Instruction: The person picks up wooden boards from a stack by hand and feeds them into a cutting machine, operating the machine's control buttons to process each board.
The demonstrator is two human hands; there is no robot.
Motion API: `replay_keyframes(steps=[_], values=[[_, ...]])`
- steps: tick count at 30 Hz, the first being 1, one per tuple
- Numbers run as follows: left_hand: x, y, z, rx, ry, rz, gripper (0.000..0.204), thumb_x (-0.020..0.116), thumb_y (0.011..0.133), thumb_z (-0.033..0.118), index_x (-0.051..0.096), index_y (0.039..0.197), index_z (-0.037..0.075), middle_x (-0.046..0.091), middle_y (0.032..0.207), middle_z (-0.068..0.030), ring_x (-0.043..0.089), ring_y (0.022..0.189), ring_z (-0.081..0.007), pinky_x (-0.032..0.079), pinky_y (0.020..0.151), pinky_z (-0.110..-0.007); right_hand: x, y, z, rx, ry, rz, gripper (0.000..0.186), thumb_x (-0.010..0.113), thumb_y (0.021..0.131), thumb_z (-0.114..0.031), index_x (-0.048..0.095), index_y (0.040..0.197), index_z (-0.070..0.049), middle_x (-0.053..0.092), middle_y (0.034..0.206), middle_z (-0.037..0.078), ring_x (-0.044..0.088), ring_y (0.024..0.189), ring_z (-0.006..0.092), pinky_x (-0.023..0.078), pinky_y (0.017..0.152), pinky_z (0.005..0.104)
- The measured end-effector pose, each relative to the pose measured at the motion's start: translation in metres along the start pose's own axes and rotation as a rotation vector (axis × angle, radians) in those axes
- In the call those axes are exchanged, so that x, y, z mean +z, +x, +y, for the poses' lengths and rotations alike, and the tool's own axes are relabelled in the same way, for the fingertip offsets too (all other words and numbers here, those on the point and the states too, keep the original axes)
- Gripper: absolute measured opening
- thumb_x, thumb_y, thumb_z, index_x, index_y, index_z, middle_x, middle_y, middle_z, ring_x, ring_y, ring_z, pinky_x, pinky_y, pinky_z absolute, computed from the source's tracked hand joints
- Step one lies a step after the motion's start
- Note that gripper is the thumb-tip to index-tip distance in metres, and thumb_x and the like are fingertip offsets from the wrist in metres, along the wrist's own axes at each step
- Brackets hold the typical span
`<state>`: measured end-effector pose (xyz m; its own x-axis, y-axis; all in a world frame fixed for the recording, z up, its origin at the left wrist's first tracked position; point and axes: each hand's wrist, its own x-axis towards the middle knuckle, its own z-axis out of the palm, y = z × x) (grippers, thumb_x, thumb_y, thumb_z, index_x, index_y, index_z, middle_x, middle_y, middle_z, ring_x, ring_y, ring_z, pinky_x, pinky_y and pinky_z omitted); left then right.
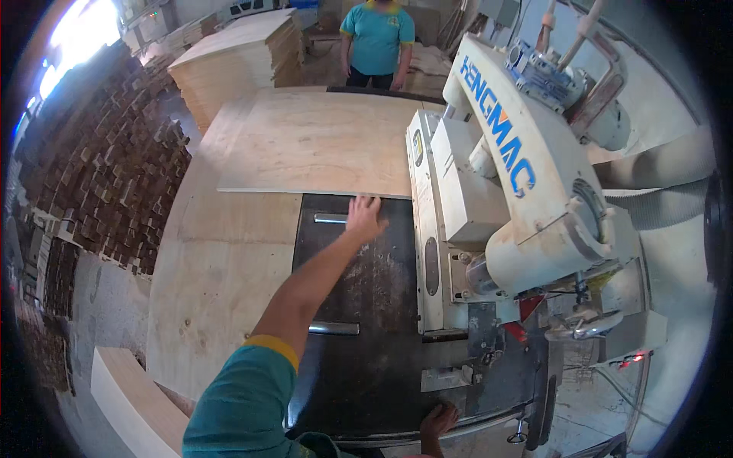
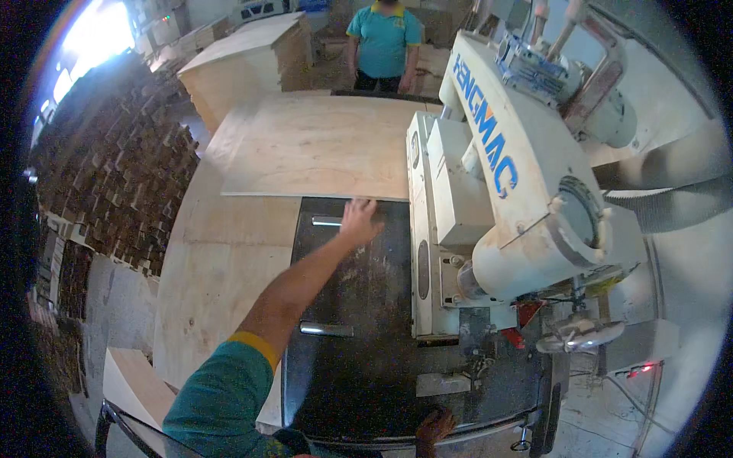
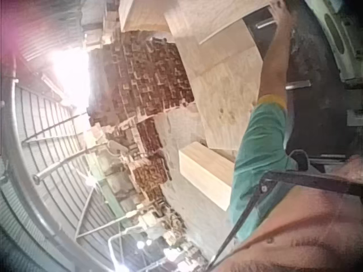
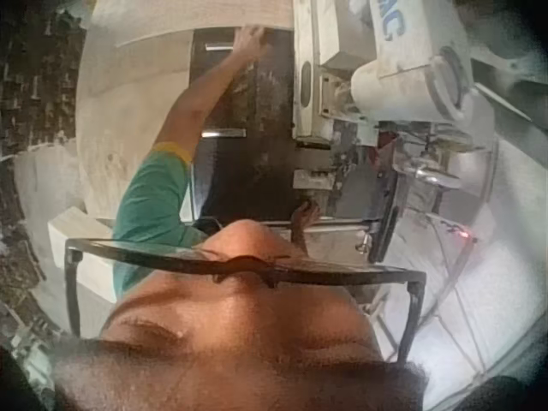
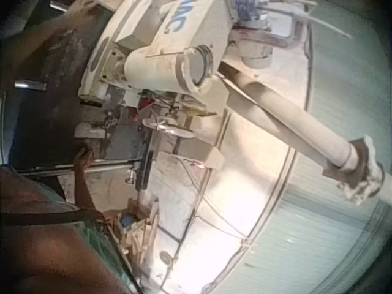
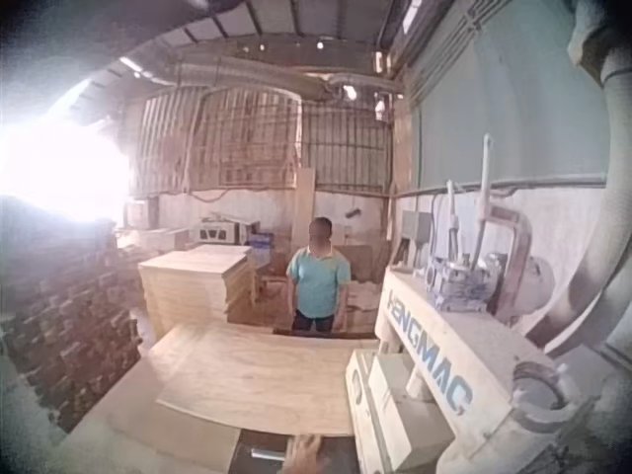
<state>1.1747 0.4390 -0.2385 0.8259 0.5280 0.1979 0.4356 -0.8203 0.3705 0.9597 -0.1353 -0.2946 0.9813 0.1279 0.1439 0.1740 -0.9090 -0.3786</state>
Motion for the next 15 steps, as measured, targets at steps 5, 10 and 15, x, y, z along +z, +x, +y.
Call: replay_keyframes(steps=[5, 10, 15], values=[[-0.023, -0.159, 0.029, 0.212, -0.184, -0.084, 0.072, 0.065, 0.085, 0.041, 0.039, 0.143, 0.008, 0.038, 0.146, -0.0194, 0.028, 0.139, -0.0414, 0.025, 0.114, -0.05, -0.014, -0.009, 0.002, -0.011, 0.055, -0.018, 0.036, 0.05, 0.095, -0.032, 0.056, 0.108, 0.0, 0.058, 0.098, 0.019, 0.053, 0.097, 0.041, 0.035, 0.091, 0.0535], [-0.089, -0.34, 0.012, 0.113, -0.138, -0.07, 0.059, 0.065, 0.086, 0.036, 0.049, 0.136, 0.008, 0.045, 0.14, -0.0177, 0.034, 0.135, -0.0393, 0.032, 0.111, -0.047, -0.011, -0.013, 0.013, 0.084, 0.068, -0.113, 0.041, 0.053, 0.095, -0.036, 0.054, 0.116, 0.0, 0.057, 0.108, 0.02, 0.05, 0.107, 0.0402, 0.033, 0.096, 0.0551], [-0.167, -0.557, -0.016, -0.28, -0.026, 0.116, 0.05, 0.066, 0.085, 0.029, 0.054, 0.127, 0.005, 0.052, 0.129, -0.0176, 0.045, 0.12, -0.0394, 0.038, 0.102, -0.048, -0.05, -0.076, 0.028, 0.018, -0.032, -0.208, 0.054, 0.057, 0.092, -0.037, 0.046, 0.131, -0.001, 0.042, 0.139, 0.022, 0.035, 0.13, 0.0448, 0.025, 0.107, 0.0584]])
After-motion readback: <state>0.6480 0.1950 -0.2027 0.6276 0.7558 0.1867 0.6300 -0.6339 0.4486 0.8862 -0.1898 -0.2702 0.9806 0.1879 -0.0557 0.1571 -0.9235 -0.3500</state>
